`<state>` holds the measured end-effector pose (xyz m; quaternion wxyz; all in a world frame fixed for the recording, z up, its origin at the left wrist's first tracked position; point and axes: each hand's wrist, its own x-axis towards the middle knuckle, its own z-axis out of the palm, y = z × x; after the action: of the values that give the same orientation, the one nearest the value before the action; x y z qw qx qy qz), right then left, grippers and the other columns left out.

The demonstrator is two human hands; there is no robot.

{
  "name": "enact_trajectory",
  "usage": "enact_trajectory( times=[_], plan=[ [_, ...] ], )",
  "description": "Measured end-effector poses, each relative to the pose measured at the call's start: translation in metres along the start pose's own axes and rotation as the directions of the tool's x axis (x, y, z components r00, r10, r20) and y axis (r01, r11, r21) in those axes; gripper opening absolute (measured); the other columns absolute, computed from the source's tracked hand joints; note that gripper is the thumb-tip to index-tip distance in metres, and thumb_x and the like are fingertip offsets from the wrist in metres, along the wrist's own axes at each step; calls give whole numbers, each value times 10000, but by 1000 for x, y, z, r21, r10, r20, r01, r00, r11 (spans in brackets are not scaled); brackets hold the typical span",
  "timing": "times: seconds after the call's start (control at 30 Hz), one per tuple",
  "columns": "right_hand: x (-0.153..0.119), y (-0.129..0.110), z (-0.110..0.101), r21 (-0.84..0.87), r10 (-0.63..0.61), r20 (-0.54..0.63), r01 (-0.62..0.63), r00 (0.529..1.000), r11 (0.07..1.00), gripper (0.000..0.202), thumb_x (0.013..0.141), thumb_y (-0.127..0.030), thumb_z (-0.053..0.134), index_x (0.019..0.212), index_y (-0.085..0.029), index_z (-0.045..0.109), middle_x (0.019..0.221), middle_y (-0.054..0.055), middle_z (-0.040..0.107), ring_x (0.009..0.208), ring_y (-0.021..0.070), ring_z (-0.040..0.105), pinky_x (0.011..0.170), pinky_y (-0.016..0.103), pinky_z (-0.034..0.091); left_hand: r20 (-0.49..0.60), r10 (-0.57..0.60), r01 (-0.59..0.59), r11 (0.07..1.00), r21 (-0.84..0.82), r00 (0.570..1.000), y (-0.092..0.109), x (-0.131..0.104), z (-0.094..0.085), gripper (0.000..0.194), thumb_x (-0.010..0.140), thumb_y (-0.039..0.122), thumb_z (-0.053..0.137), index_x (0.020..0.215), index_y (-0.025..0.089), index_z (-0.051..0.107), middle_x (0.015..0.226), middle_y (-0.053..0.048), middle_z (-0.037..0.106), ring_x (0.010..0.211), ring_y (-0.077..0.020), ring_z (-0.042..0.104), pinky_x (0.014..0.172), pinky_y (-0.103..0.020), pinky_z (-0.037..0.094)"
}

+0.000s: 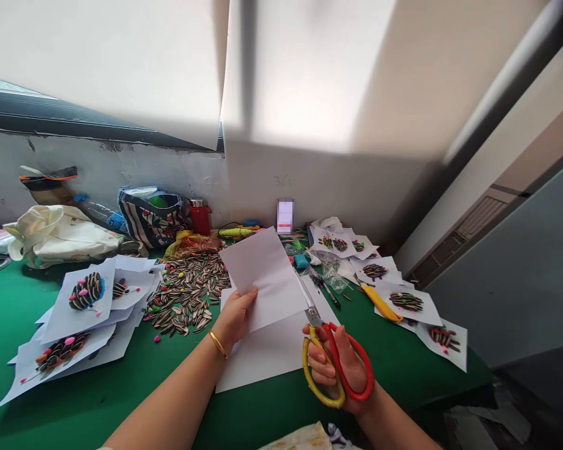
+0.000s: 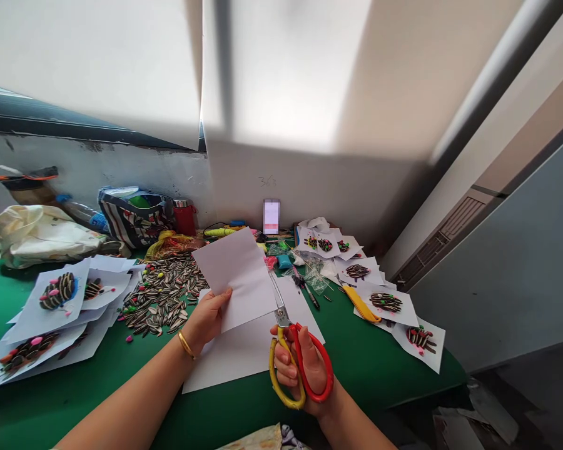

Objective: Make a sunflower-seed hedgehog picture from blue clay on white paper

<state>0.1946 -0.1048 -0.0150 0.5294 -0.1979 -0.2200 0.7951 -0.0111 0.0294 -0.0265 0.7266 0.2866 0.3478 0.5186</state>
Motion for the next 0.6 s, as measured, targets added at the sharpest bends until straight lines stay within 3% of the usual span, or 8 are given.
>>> enact_trajectory(
  times=[0.13, 0.3, 0.6],
  plan=[
    [-2, -1, -2, -13, -1, 21, 1, 1000, 1000, 597, 835, -664, 572, 1117, -142, 639, 670, -40, 444, 460, 18, 230, 418, 155, 208, 7, -6, 6, 1000, 1, 1000, 1, -1, 0, 375, 705, 206, 772, 1061, 141, 673, 1016, -98, 750, 891, -222, 711, 806, -312, 565],
    [-6, -4, -2, -62, 2, 12, -1, 1000, 998, 666, 844, -715, 487, 1182, -149, 587, 805, 23, 485, 617, 86, 382, 560, 214, 321, 24, -42, 42, 999, 8, 999, 2, -2, 1, 375, 721, 200, 753, 1084, 154, 669, 1021, -86, 749, 852, -206, 715, 766, -300, 571],
    [-6, -5, -1, -87, 17, 32, -14, 999, 996, 684, 849, -733, 439, 1199, -156, 556, 838, 34, 461, 649, 110, 351, 589, 241, 281, 66, -94, 90, 994, 66, 993, 6, -5, 2, 344, 711, 212, 756, 1035, 133, 670, 942, -96, 754, 784, -222, 718, 715, -312, 574]
  ],
)
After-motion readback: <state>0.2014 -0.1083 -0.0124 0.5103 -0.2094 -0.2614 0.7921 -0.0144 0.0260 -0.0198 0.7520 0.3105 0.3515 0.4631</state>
